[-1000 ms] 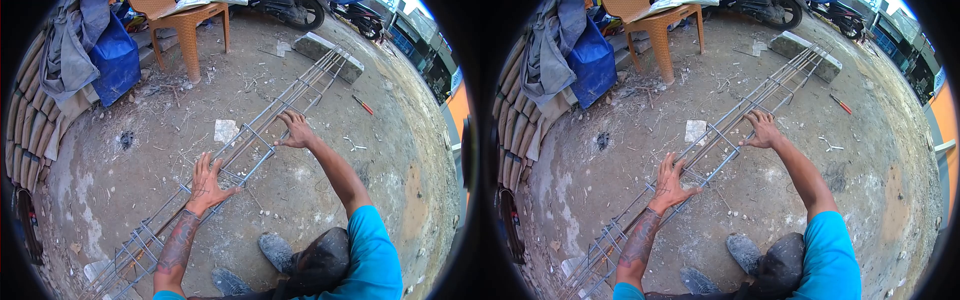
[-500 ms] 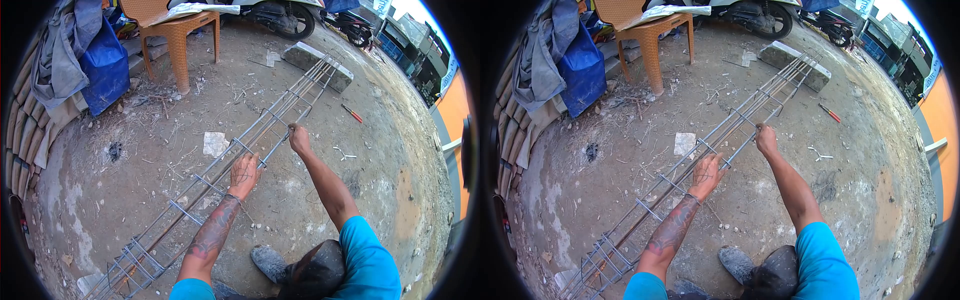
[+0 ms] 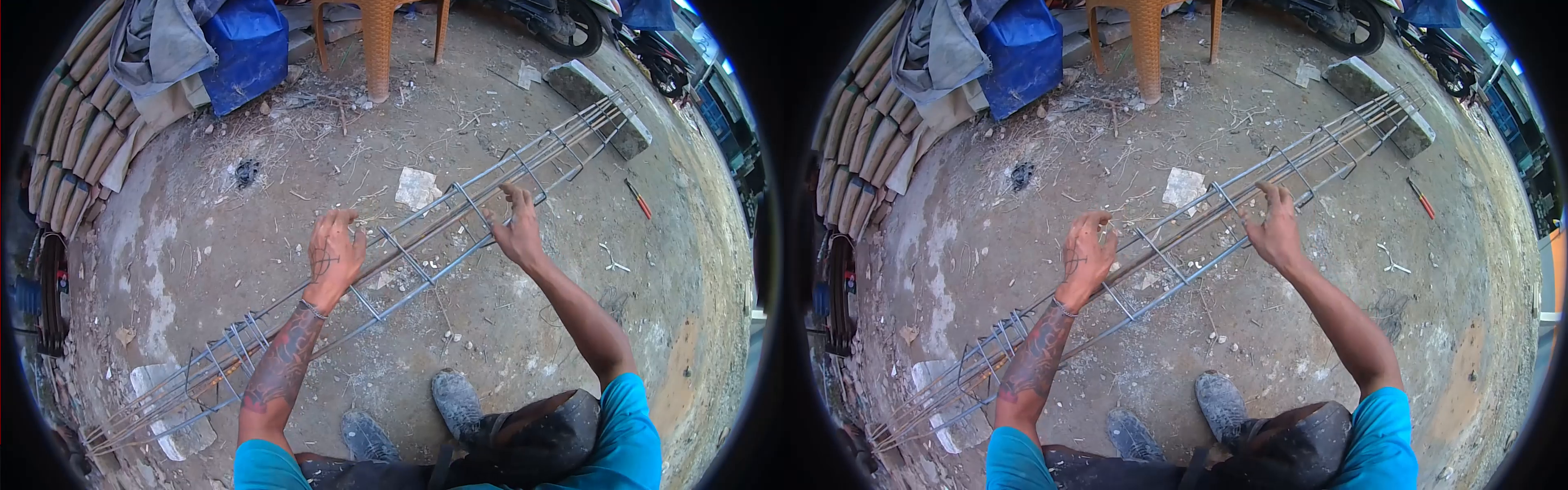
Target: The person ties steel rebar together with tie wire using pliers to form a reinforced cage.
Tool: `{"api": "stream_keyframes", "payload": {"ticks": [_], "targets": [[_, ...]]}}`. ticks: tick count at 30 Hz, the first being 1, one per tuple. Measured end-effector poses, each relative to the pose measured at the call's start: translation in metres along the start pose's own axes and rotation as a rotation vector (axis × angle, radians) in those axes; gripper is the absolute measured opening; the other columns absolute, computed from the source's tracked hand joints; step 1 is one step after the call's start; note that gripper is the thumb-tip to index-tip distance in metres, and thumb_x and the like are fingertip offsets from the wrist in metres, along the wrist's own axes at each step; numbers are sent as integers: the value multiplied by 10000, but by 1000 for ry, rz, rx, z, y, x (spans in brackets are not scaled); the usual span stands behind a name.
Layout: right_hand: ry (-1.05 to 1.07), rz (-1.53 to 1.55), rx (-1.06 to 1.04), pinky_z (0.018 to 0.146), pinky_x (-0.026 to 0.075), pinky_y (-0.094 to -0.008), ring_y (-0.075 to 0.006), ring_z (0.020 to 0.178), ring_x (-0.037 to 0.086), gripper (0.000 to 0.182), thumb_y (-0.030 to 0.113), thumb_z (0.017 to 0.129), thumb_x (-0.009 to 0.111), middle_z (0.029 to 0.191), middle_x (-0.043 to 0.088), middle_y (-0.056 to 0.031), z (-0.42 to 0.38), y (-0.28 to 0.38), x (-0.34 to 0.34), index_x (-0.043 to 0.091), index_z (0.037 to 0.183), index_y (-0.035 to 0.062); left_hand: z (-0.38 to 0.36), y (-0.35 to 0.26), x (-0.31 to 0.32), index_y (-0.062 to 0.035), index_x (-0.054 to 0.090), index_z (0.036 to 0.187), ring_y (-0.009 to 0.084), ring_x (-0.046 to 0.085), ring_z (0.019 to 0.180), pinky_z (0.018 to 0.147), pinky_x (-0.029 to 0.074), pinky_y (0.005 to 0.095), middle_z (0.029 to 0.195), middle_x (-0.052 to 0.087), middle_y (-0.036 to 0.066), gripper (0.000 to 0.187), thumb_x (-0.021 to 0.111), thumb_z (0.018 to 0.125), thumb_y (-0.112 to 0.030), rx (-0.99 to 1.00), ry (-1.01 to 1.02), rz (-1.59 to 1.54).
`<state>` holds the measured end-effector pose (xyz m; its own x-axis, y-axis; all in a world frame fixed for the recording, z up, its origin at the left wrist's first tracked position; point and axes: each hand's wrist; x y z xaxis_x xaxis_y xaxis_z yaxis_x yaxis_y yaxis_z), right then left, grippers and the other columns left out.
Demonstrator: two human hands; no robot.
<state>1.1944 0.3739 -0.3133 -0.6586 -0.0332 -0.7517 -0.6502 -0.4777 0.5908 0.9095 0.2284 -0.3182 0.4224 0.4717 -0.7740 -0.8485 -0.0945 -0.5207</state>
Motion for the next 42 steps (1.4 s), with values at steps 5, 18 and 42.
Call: {"api": "stream_keyframes", "payload": {"ticks": [5, 18, 42], "targets": [[343, -149, -102, 1064, 305, -503, -416, 1301, 340, 802, 420, 789, 704, 1381, 350, -259, -53, 51, 42, 326, 1409, 80, -53, -10, -12, -39, 571, 1158, 341, 504, 1096, 941, 382, 481, 1147, 545, 164, 527, 732, 762, -347, 52, 198, 123], [440, -342, -20, 1111, 180, -577, -419, 1380, 233, 973, 637, 715, 679, 1444, 277, -276, -51, 39, 47, 306, 1431, 94, -11, -34, 63, 8, 311, 1408, 433, 376, 1272, 1055, 314, 495, 1362, 374, 287, 993, 778, 688, -492, 3, 316, 121], [549, -441, -37, 1112, 87, -637, -413, 1421, 136, 1146, 841, 639, 558, 1499, 193, -268, -51, 43, 49, 292, 1453, 80, -21, -27, 53, 33, 397, 1342, 408, 431, 1223, 1016, 365, 491, 1329, 393, 244, 924, 769, 694, -511, 0, 253, 25]]}}
Point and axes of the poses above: each hand's wrist, its own z-axis towards the middle knuckle, its own x-axis out of the palm, y = z × x
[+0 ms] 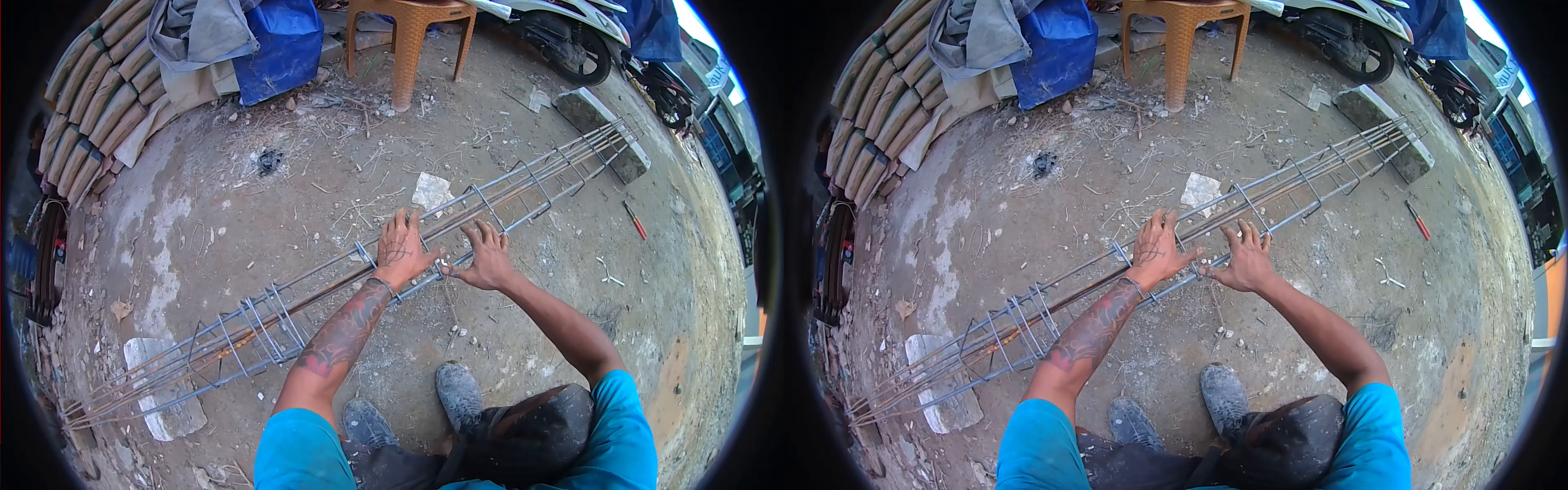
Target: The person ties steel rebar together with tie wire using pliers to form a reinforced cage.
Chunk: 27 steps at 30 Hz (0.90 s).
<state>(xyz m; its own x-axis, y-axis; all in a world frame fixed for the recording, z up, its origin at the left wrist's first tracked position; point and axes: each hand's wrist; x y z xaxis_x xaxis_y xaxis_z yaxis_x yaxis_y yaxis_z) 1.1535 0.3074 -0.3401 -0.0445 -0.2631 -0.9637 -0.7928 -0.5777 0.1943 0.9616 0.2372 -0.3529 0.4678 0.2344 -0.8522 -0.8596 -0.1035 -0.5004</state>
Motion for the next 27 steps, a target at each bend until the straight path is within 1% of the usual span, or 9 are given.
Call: {"api": "stream_keyframes", "payload": {"ticks": [5, 9, 11, 15, 21, 23, 24, 26, 27], "targets": [[55, -7, 29, 1114, 57, -641, -414, 1431, 92, 1213, 882, 599, 540, 1522, 152, -253, 1, 7, -4, 245, 1474, 95, -5, 4, -4, 31, 411, 1339, 404, 461, 1196, 970, 412, 487, 1320, 401, 243, 943, 777, 671, -526, -27, -16, 49], [49, -9, 35, 1109, 37, -652, -408, 1436, 74, 1245, 892, 583, 540, 1528, 137, -250, 0, 6, 1, 219, 1484, 96, -7, 5, -7, 26, 417, 1337, 403, 463, 1191, 973, 408, 490, 1310, 404, 241, 940, 771, 673, -537, -39, -17, 28], [51, -12, 29, 1107, 29, -654, -405, 1437, 66, 1251, 894, 579, 541, 1530, 132, -249, 1, 5, 3, 217, 1484, 94, -7, 1, -13, 24, 424, 1333, 400, 467, 1182, 971, 407, 492, 1297, 408, 237, 925, 763, 682, -539, -54, 24, 18], [30, -12, 22, 1103, 7, -659, -400, 1440, 43, 1269, 901, 567, 539, 1531, 123, -249, 1, 4, 8, 210, 1484, 88, -9, 4, -12, 18, 419, 1339, 399, 461, 1185, 973, 405, 494, 1290, 408, 235, 921, 758, 690, -540, -47, 11, 36], [-20, 22, 13, 1099, -7, -666, -404, 1437, 57, 1284, 900, 552, 553, 1526, 132, -252, 1, 3, 12, 202, 1484, 89, -10, 5, -8, 2, 393, 1369, 409, 441, 1216, 992, 391, 489, 1327, 387, 245, 946, 757, 688, -545, -21, 26, 29], [-20, 21, 22, 1099, -6, -667, -407, 1436, 60, 1284, 896, 549, 560, 1525, 135, -254, 0, 4, 10, 204, 1483, 90, -12, 1, -13, 3, 426, 1334, 387, 454, 1189, 1009, 359, 484, 1283, 422, 226, 862, 712, 736, -547, -51, 3, 65], [-10, 24, 15, 1098, -5, -668, -409, 1435, 64, 1284, 893, 546, 567, 1523, 137, -255, -1, 4, 10, 207, 1482, 91, -9, 4, -12, 3, 426, 1334, 387, 454, 1189, 1009, 359, 484, 1283, 422, 226, 862, 712, 736, -547, -43, 4, 65], [-7, 46, 5, 1097, -4, -670, -411, 1434, 65, 1285, 896, 543, 564, 1522, 138, -256, -2, 4, 9, 213, 1480, 91, -9, 12, -15, 3, 416, 1342, 406, 465, 1169, 1001, 365, 491, 1299, 419, 237, 739, 648, 823, -469, 7, -90, -29], [-10, 39, 12, 1096, -8, -672, -407, 1435, 63, 1285, 898, 542, 562, 1522, 140, -254, -1, 3, 10, 216, 1479, 90, -8, 21, -21, 13, 437, 1323, 410, 471, 1160, 997, 366, 494, 1289, 443, 243, 619, 597, 874, -382, 48, -134, -73]]}}
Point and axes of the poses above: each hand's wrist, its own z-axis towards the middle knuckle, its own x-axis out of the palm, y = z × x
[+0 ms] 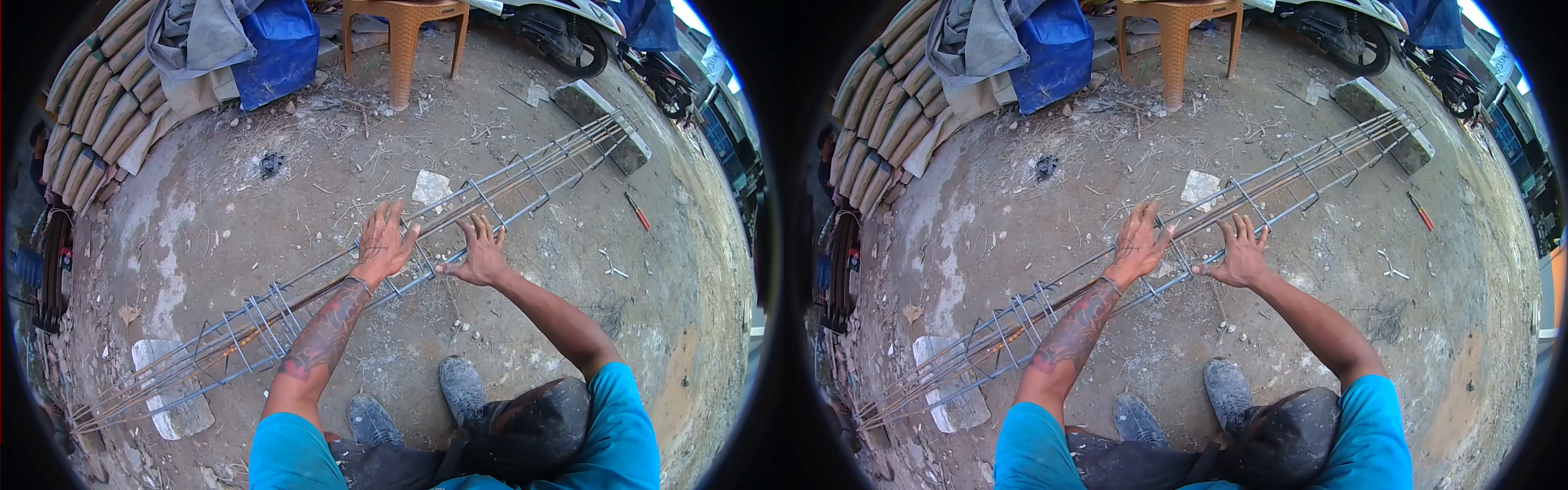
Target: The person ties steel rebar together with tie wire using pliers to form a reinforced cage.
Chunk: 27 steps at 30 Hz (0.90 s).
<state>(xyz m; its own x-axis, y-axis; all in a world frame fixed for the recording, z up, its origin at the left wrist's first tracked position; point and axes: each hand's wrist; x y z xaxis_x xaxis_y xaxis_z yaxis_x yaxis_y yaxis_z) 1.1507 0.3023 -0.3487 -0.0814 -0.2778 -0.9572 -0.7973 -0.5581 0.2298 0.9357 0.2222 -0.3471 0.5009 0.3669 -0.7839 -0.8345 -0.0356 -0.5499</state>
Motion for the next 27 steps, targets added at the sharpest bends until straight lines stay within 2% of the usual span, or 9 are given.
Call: {"api": "stream_keyframes", "payload": {"ticks": [5, 7, 13, 14, 15, 17, 18, 24, 27], "targets": [[-24, -11, -20, 1096, -28, -669, -388, 1441, 49, 1265, 893, 558, 557, 1523, 143, -244, 2, -3, 5, 227, 1476, 88, -17, 39, -54, 15, 454, 1308, 391, 483, 1182, 994, 399, 442, 1292, 462, 252, 580, 601, 879, -346, -101, -99, 136], [-11, 3, -36, 1097, -32, -668, -389, 1441, 44, 1251, 889, 567, 556, 1523, 140, -243, 1, -3, 5, 231, 1474, 91, -34, 35, -70, 18, 440, 1326, 384, 467, 1207, 1019, 374, 462, 1305, 459, 257, 718, 668, 813, -429, -298, 66, 172], [-95, 10, -47, 1090, -16, -672, -397, 1437, 57, 1195, 871, 587, 568, 1514, 154, -246, -6, 1, 2, 267, 1448, 99, -52, 21, -37, -13, 375, 1386, 376, 432, 1231, 1073, 276, 482, 1296, 479, 237, 947, 745, 676, -519, -352, 198, 188], [-181, -16, -120, 1090, 11, -665, -403, 1429, 88, 1040, 741, 674, 639, 1490, 195, -247, -14, 7, -2, 301, 1416, 94, -54, 19, -40, -8, 366, 1386, 369, 424, 1244, 1071, 279, 477, 1295, 483, 230, 937, 742, 681, -497, -345, 197, 216], [-173, 3, -145, 1090, 11, -665, -403, 1429, 88, 1040, 741, 674, 639, 1490, 195, -247, -19, 14, -1, 301, 1416, 94, -58, 21, -46, -8, 366, 1386, 369, 424, 1244, 1071, 279, 477, 1295, 483, 230, 937, 742, 681, -497, -369, 193, 238], [-370, 132, -375, 1102, 46, -643, -409, 1413, 131, 877, 556, 743, 696, 1452, 242, -255, -30, 31, 3, 328, 1390, 93, -68, 23, -55, -18, 360, 1390, 362, 424, 1249, 1074, 277, 475, 1300, 485, 217, 911, 735, 689, -464, -399, 198, 287], [-368, 213, -450, 1111, 80, -619, -420, 1395, 165, 797, 416, 760, 718, 1422, 269, -265, -36, 44, 1, 338, 1372, 74, -74, 23, -59, -18, 360, 1390, 362, 424, 1249, 1074, 277, 475, 1300, 485, 217, 911, 735, 689, -464, -419, 210, 308], [-157, 302, -634, 1110, 124, -609, -449, 1388, 151, 839, 474, 792, 684, 1431, 244, -271, -62, 106, 16, 299, 1390, 30, -88, 25, -89, -55, 309, 1433, 389, 386, 1296, 1094, 283, 473, 1374, 425, 232, 934, 741, 694, -428, -456, 301, 380], [-28, 297, -454, 1108, 89, -626, -469, 1391, 136, 863, 509, 790, 665, 1434, 238, -311, -64, 124, 20, 296, 1399, 21, -82, 26, -92, -67, 276, 1453, 393, 331, 1344, 1113, 269, 493, 1444, 338, 237, 1005, 758, 682, -494, -335, 256, 199]]}}
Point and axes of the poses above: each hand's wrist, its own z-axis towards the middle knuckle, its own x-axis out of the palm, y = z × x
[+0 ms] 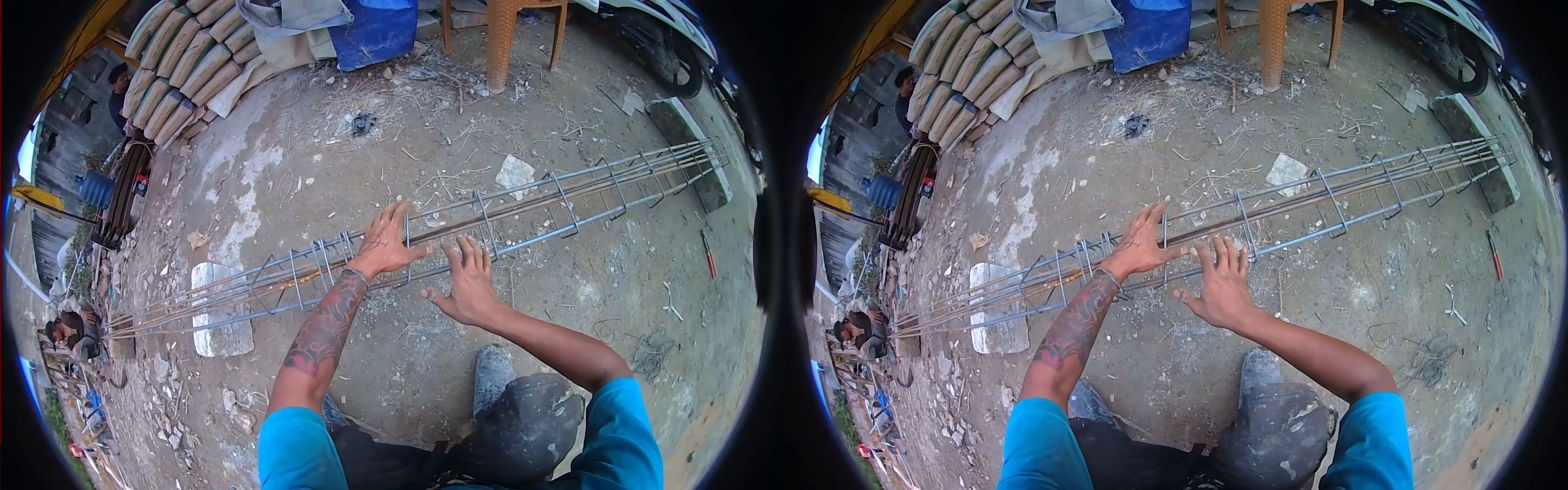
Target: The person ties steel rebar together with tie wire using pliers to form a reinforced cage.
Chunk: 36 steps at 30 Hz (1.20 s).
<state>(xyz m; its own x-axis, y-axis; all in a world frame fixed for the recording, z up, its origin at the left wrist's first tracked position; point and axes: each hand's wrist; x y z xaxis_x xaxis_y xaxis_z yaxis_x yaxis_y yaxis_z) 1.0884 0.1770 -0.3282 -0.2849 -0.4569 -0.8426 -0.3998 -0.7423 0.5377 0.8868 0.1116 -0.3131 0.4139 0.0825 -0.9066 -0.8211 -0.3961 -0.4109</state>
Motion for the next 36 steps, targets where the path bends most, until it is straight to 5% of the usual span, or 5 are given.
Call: {"api": "stream_keyframes", "payload": {"ticks": [7, 10, 21, 26, 36], "targets": [[70, -261, 169, 1114, 58, -626, -458, 1407, 110, 988, 636, 742, 646, 1463, 209, -312, 5, 11, 17, 264, 1426, 35, -16, 30, 4, -108, 223, 1480, 492, 224, 1360, 1122, 216, 549, 1490, 148, 304, 1386, 830, 380, -693, 355, 91, 70], [44, -273, 263, 1117, 57, -621, -448, 1411, 114, 1031, 682, 707, 650, 1472, 209, -296, 14, 13, 19, 262, 1437, 65, -14, 41, 13, -124, 217, 1485, 505, 237, 1343, 1114, 203, 557, 1471, 148, 331, 1407, 820, 360, -715, 461, 15, 64], [146, -183, 340, 1133, 225, -511, -417, 1393, 200, 973, 710, 761, 591, 1483, 227, -246, 14, 19, -1, 283, 1447, 91, -11, 51, 17, -92, 386, 1401, 457, 263, 1343, 1101, 181, 587, 1436, 249, 307, 1186, 800, 459, -681, 502, -20, -74], [37, -75, 434, 1145, 197, -495, -413, 1391, 209, 870, 655, 843, 531, 1472, 247, -251, 8, 15, 9, 284, 1442, 75, -9, 50, 18, -19, 446, 1324, 430, 276, 1344, 1105, 203, 566, 1437, 260, 294, 1132, 776, 495, -716, 487, -9, -161], [18, -355, 411, 1151, 97, -532, -408, 1410, 169, 1037, 789, 736, 514, 1474, 248, -269, 18, 11, 23, 289, 1439, 62, -14, 45, 26, 28, 426, 1277, 453, 333, 1249, 1068, 260, 540, 1361, 319, 279, 1078, 764, 545, -689, 435, -160, -83]]}}
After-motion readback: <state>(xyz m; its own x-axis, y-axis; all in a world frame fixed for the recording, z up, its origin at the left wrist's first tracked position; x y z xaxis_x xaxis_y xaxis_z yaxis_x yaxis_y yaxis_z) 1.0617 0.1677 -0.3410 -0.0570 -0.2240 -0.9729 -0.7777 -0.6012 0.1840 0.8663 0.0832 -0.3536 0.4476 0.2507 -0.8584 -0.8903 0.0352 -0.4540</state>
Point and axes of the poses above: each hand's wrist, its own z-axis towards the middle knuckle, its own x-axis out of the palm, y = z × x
